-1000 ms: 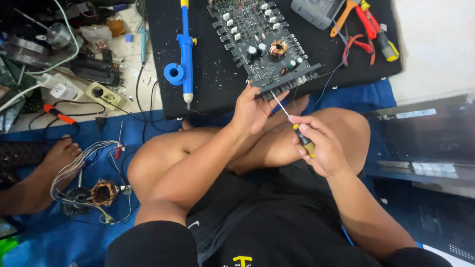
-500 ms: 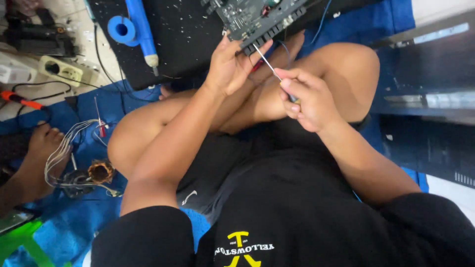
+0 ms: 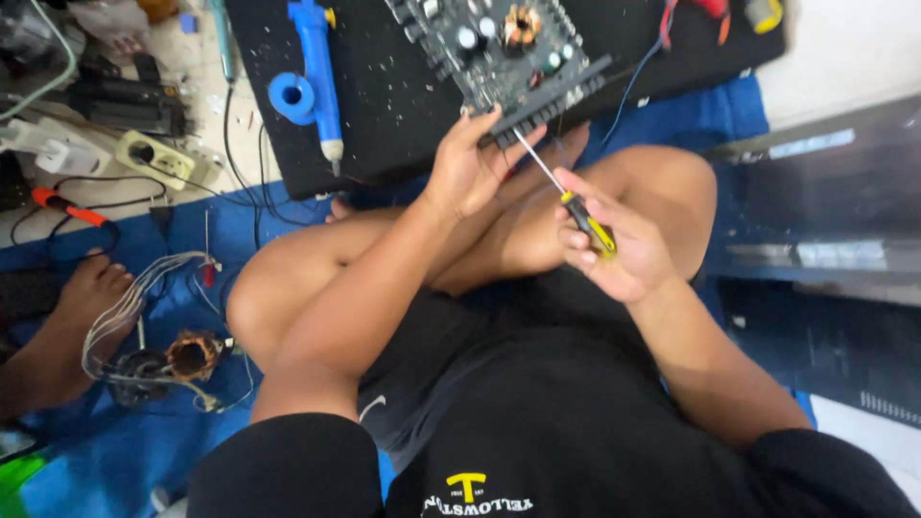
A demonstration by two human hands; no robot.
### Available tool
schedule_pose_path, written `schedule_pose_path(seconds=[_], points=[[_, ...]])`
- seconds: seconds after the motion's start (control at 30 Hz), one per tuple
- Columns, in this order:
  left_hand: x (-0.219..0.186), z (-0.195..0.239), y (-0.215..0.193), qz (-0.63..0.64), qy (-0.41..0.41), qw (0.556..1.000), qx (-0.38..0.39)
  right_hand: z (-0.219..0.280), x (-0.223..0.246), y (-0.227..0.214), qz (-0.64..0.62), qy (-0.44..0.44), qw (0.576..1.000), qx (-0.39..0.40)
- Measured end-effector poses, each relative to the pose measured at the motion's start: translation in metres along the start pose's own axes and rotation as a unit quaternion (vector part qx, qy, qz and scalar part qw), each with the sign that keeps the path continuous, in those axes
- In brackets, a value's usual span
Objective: The person cleans a circuit board with a brush, then uses a screwdriver to adjust components on the board's edge. The person flips the board over to inspect both sides and continues to manipulate connectors and ports with the screwdriver.
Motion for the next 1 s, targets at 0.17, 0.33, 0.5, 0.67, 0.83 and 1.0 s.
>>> schedule_pose_path(seconds=[0.17,0.33,0.5,0.67,0.83,1.0], points=[[0.011,-0.010,-0.029,0.006,0.012,0.975,-0.223,-0.012,-0.017,-0.020,-0.077,0.121,0.985,-0.093],[0.000,-0.002,-0.018,-0.005,0.008,0.976,-0.216,-0.016,-0.013,-0.026,0.400,-0.159,0.877,-0.212],[0.006,-0.002,-0.017,-0.018,-0.001,0.979,-0.204,0.015,-0.001,0.031,0.644,-0.509,0.542,-0.179],[0.007,-0.008,-0.022,-0.033,0.017,0.979,-0.199,-0.004,-0.001,-0.010,0.322,-0.156,0.927,-0.117],[0.010,-0.011,-0.029,-0.021,0.006,0.975,-0.221,0.009,-0.006,0.004,0.034,0.025,0.998,-0.049],[0.004,-0.005,-0.018,-0.063,0.013,0.989,-0.133,0.003,-0.025,0.000,-0.157,0.189,0.969,0.019]])
Point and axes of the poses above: each hand's wrist, its own z-axis away from the middle knuckle, its own y-axis out of the palm, x = y × z, the point moved 5 cm from there along -z, towards the middle knuckle, and after that the axes turned 12 degrees about -x, right-handed, at the moved point
